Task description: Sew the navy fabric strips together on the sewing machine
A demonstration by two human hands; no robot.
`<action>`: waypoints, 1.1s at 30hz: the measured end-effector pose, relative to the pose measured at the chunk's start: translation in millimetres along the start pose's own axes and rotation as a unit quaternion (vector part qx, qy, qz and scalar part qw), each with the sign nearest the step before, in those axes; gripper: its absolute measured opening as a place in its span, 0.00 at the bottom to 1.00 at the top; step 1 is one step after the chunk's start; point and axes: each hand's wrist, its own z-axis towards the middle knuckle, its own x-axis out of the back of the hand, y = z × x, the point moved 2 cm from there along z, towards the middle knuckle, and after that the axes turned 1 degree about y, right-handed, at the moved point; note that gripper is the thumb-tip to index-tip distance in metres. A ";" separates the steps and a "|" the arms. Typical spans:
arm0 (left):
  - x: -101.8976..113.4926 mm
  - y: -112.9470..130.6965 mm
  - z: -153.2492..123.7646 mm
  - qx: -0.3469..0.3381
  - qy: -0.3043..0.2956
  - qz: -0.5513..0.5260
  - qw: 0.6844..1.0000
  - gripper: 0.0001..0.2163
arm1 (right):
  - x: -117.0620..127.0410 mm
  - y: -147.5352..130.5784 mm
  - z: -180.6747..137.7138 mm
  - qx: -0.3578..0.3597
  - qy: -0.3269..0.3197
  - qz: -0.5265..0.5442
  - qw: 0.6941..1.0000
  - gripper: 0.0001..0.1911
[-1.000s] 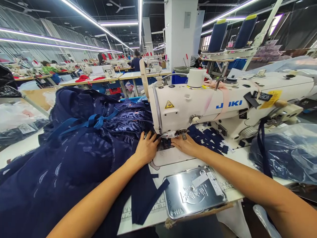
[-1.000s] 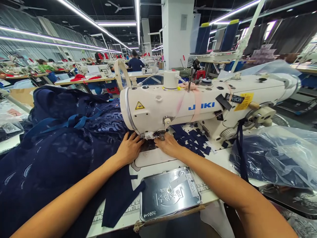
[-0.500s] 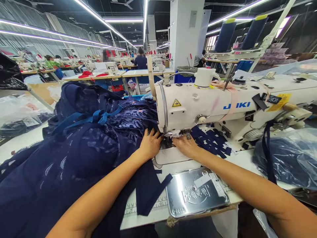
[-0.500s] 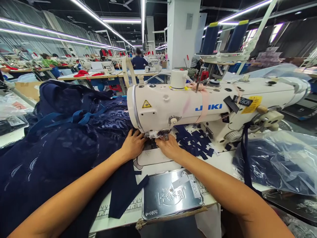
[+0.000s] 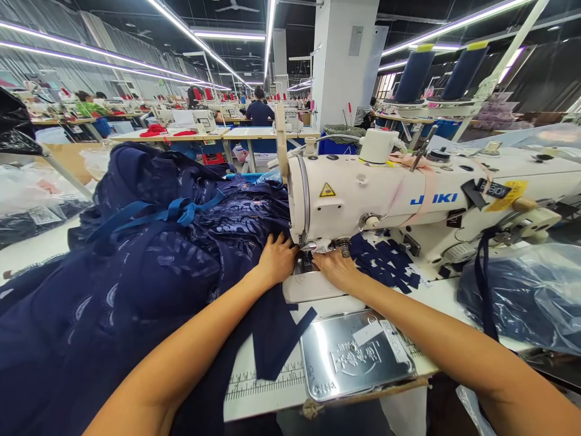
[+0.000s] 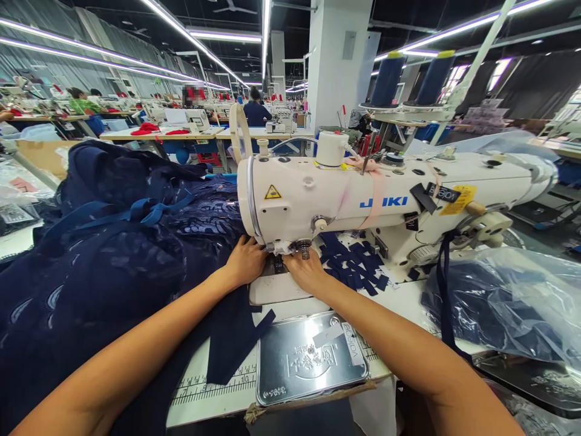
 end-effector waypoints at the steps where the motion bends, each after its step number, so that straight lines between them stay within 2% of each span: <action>1: 0.0 0.0 0.5 0.001 -0.004 -0.002 1.000 0.12 | -1.3 0.1 0.0 -0.001 0.002 -0.001 1.000 0.14; 8: 5.9 5.2 3.4 0.021 -0.033 -0.008 0.999 0.12 | -5.2 3.2 1.9 0.007 0.016 -0.018 1.000 0.15; 11: 28.3 4.1 -10.8 -0.001 -0.032 -0.035 0.999 0.11 | -0.2 6.5 -3.9 0.040 0.025 -0.010 0.999 0.13; 13: 50.1 -1.3 -32.2 -0.021 0.004 -0.052 0.998 0.10 | 6.4 10.3 -13.4 0.085 0.047 0.010 0.995 0.12; 15: 68.8 -9.7 -62.0 -0.019 0.035 -0.022 0.999 0.09 | 14.3 17.7 -27.0 0.123 0.093 0.045 0.987 0.11; 17: 77.2 -15.1 -94.4 -0.065 0.043 0.045 0.996 0.11 | 21.1 30.3 -41.6 0.132 0.144 0.088 0.977 0.11; 20: 71.0 -14.7 -132.2 -0.165 0.069 0.120 0.976 0.16 | 25.5 54.7 -57.4 0.083 0.187 0.134 0.970 0.11; 24: 54.6 1.5 -144.5 -0.246 0.086 0.121 0.958 0.14 | 25.3 75.8 -60.0 0.000 0.174 0.126 0.977 0.07; 27: 55.1 17.6 -136.4 -0.241 0.111 0.037 0.964 0.10 | 25.1 72.6 -52.2 -0.006 0.123 0.093 0.988 0.06; 30: 63.6 30.2 -126.2 -0.205 0.136 -0.159 0.956 0.10 | 24.7 61.8 -42.9 0.012 0.078 0.029 0.996 0.06; 33: 68.8 39.8 -111.7 -0.129 0.061 -0.336 0.931 0.12 | 22.3 51.5 -34.4 0.033 0.051 -0.023 0.998 0.08</action>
